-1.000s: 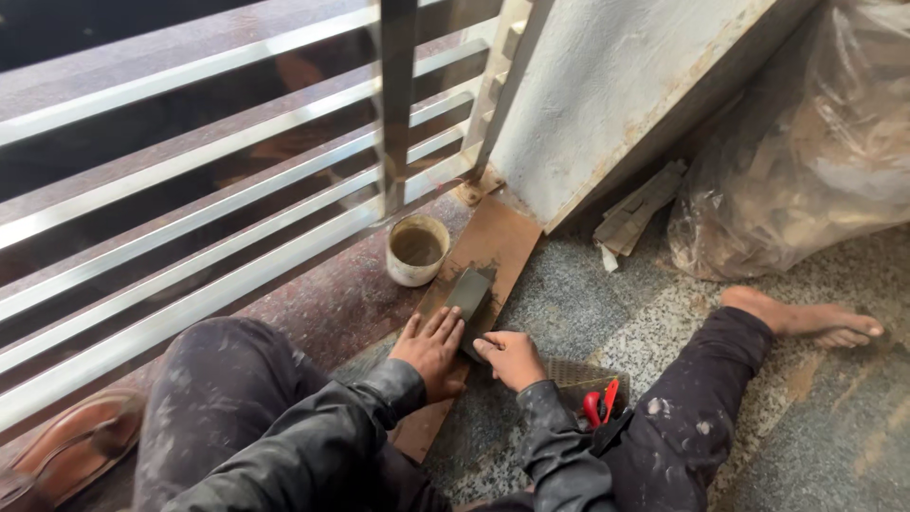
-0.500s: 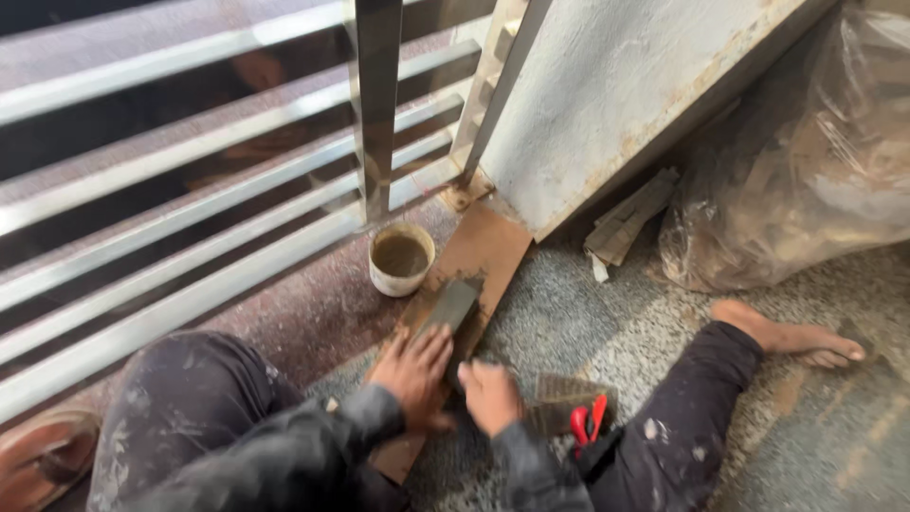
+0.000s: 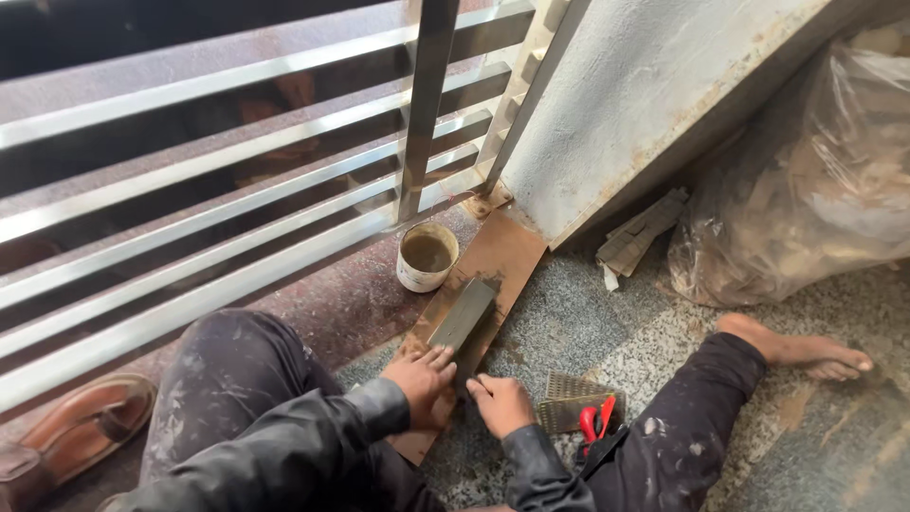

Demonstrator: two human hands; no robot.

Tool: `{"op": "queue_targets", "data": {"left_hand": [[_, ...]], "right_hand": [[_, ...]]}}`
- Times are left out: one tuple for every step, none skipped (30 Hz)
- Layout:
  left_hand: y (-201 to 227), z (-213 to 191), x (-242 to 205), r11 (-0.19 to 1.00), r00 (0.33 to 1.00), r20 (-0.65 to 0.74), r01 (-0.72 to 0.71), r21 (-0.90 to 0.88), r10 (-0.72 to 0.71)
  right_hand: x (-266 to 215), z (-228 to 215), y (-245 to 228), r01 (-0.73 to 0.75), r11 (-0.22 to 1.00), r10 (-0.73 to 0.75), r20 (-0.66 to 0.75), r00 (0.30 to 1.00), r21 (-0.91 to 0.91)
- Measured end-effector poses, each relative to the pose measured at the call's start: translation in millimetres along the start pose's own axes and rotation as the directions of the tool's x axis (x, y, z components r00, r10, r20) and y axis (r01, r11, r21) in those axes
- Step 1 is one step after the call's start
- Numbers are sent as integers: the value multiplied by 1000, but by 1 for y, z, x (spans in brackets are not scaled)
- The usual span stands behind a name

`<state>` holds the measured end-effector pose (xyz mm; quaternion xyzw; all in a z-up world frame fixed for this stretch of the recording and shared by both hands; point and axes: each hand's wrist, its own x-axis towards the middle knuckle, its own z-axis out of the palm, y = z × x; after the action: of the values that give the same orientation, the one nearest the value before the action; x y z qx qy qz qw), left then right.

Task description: The person sharpens metal blades using sharpening stones and a red tool, applying a liquid to a board and rubbing the blades against the stones.

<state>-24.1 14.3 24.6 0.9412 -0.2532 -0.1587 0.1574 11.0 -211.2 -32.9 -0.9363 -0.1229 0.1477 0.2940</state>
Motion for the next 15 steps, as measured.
{"op": "queue_targets", "data": {"left_hand": [[-5,-7,3,989,994,-50,86,-122,-93],[-15,-17,13,954,977,-87,167,-249,-193],[-26,-27,27,956,937,-244,200,-217,-251],[-37,-37,44,954,870,-400,229,-192,-289],[-51,-48,62,943,858,-397,267,-198,-326],[-66,-61,78,929,840,-401,308,-204,-366],[-77,-70,88,933,884,-300,327,-152,-359],[-88,-80,98,936,916,-194,338,-99,-351],[-96,-90,106,938,935,-85,343,-45,-345],[-99,-96,109,927,923,-88,372,-48,-375],[-100,-102,112,914,910,-92,402,-52,-405],[-95,-101,110,901,898,-82,430,-53,-433],[-87,-99,107,893,884,-129,442,-78,-449],[-76,-94,101,887,871,-168,451,-94,-461],[-64,-90,95,881,856,-206,460,-111,-473]], "right_hand": [[-5,-8,-5,-61,997,63,43,997,-49],[-8,-18,-9,-64,998,63,-35,997,-5],[-9,-29,-12,-63,997,67,-112,991,39],[-11,-43,-12,-61,995,75,-193,978,78],[-15,-56,-12,-63,980,108,-233,966,191],[-15,-67,-12,-50,953,134,-269,954,300],[-20,-77,-11,-141,863,265,-198,944,485],[-26,-86,-8,-230,731,377,-100,921,643],[-30,-92,-5,-309,562,463,19,886,767],[-37,-97,1,-327,502,487,51,872,801],[-40,-101,7,-342,440,508,84,857,830],[-45,-102,14,-365,366,535,128,835,856],[-47,-103,21,-332,350,516,115,849,876],[-49,-101,26,-298,323,502,104,858,898],[-50,-99,31,-263,294,490,91,867,919]]}}
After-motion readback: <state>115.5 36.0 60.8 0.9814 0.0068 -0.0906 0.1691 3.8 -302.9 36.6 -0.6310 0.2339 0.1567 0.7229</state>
